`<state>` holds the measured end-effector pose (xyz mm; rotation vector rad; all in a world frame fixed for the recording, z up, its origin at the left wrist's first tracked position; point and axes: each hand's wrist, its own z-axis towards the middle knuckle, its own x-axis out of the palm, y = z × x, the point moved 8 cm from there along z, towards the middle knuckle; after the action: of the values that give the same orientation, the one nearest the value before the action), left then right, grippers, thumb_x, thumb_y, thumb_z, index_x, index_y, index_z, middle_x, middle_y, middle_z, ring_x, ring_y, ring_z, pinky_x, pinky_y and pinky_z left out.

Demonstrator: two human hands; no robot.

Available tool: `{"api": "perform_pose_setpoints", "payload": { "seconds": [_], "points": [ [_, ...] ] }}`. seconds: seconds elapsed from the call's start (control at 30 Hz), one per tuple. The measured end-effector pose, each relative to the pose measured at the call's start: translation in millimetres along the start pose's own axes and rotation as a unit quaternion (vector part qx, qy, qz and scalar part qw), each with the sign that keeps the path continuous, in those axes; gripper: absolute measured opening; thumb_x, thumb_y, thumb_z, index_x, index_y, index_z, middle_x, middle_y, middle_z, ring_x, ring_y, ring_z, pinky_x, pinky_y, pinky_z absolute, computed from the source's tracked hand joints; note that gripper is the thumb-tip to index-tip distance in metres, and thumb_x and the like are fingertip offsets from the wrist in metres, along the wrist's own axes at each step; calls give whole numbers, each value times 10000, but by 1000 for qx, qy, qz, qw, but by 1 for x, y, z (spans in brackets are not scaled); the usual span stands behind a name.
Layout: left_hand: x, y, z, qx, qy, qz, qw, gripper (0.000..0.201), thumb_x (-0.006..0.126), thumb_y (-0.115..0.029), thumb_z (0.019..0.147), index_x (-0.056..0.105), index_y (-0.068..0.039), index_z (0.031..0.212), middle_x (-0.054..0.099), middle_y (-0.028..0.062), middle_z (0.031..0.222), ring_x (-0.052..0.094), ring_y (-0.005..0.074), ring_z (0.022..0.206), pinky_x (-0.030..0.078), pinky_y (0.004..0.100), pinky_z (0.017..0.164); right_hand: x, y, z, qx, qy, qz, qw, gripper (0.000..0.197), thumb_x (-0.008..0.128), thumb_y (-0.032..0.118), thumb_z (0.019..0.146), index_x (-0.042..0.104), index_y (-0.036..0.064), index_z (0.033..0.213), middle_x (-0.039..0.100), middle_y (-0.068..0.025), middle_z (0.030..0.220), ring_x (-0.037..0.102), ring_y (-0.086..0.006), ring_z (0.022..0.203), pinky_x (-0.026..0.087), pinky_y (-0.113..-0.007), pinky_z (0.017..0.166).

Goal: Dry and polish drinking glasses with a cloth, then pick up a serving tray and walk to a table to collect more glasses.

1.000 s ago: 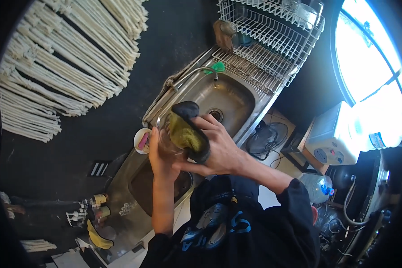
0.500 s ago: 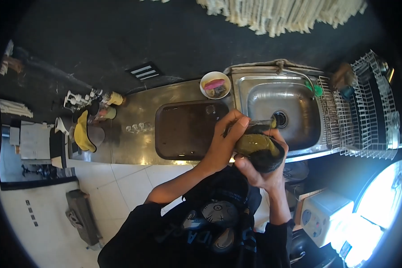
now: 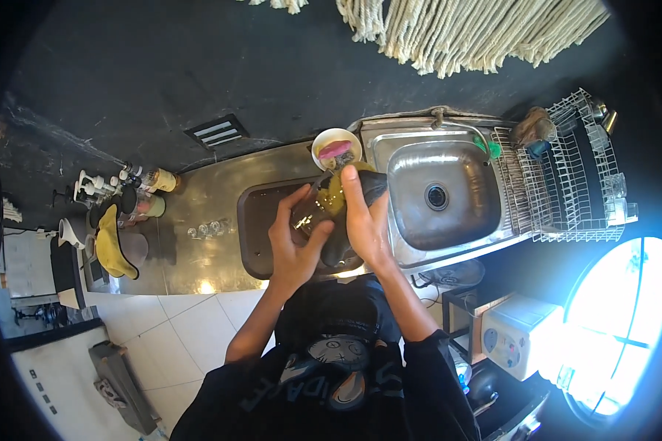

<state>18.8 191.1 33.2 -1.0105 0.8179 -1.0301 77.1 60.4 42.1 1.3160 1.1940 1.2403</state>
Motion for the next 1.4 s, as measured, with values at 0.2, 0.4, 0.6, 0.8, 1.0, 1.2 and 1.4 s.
{"api": "perform_pose_setpoints", "payload": {
  "seconds": [0.2, 0.4, 0.6, 0.8, 1.0, 1.2, 1.4],
  "points": [
    [-9, 72, -8, -390, 46, -356, 848, 369, 450, -376, 967, 561, -52, 1103, 626, 62, 764, 567, 119, 465, 431, 203, 383, 41, 10, -8, -136, 180, -199, 954, 323, 631, 313, 856, 645, -7, 894, 656, -123, 808, 623, -228, 783, 484, -354, 720],
    [9, 65, -28, -412, 127, -549, 716, 421, 393, -467, 963, 567, -84, 985, 590, 43, 704, 537, 147, 487, 398, 239, 381, 54, 10, 0, -232, 173, -224, 931, 207, 660, 211, 820, 619, 13, 780, 627, -85, 675, 570, -205, 577, 453, -326, 591],
    [-15, 48, -14, -293, 80, -339, 890, 378, 576, -240, 920, 470, -3, 1194, 580, 65, 846, 552, 124, 583, 420, 206, 487, 30, -29, 5, 14, 41, -7, 999, 286, 554, 295, 926, 602, 34, 820, 557, 34, 724, 490, -62, 647, 406, -242, 566],
    [-44, 22, 6, -93, 98, -52, 990, 631, 761, -75, 747, 474, -27, 1308, 599, 142, 1129, 632, 208, 964, 519, 283, 808, 37, -36, -10, 197, 136, -41, 970, 572, 531, 390, 939, 426, -42, 1299, 539, -103, 1176, 490, -154, 1082, 392, -291, 941],
    [-52, -3, 21, 53, 195, 65, 977, 596, 771, -69, 691, 563, -78, 1249, 548, 144, 1270, 576, 295, 1120, 477, 364, 945, 46, -38, -15, 194, 127, 13, 973, 573, 528, 395, 939, 424, -42, 1295, 539, -112, 1193, 509, -161, 1088, 404, -295, 944],
    [-67, 5, 17, 13, 157, 16, 987, 605, 770, -64, 700, 543, -41, 1260, 559, 152, 1256, 583, 256, 1116, 482, 356, 943, 29, -21, -22, 70, 7, 250, 966, 397, 530, 289, 945, 533, -30, 1181, 609, -113, 1091, 591, -173, 1010, 477, -294, 869],
    [-69, 22, 11, -72, 132, -20, 988, 482, 731, -23, 680, 583, 21, 1136, 654, 118, 965, 628, 147, 885, 509, 281, 772, 94, 61, -48, -398, 249, -391, 791, 250, 596, 128, 811, 625, -14, 1015, 614, -183, 1064, 580, -323, 1024, 459, -416, 874]
  ]
}}
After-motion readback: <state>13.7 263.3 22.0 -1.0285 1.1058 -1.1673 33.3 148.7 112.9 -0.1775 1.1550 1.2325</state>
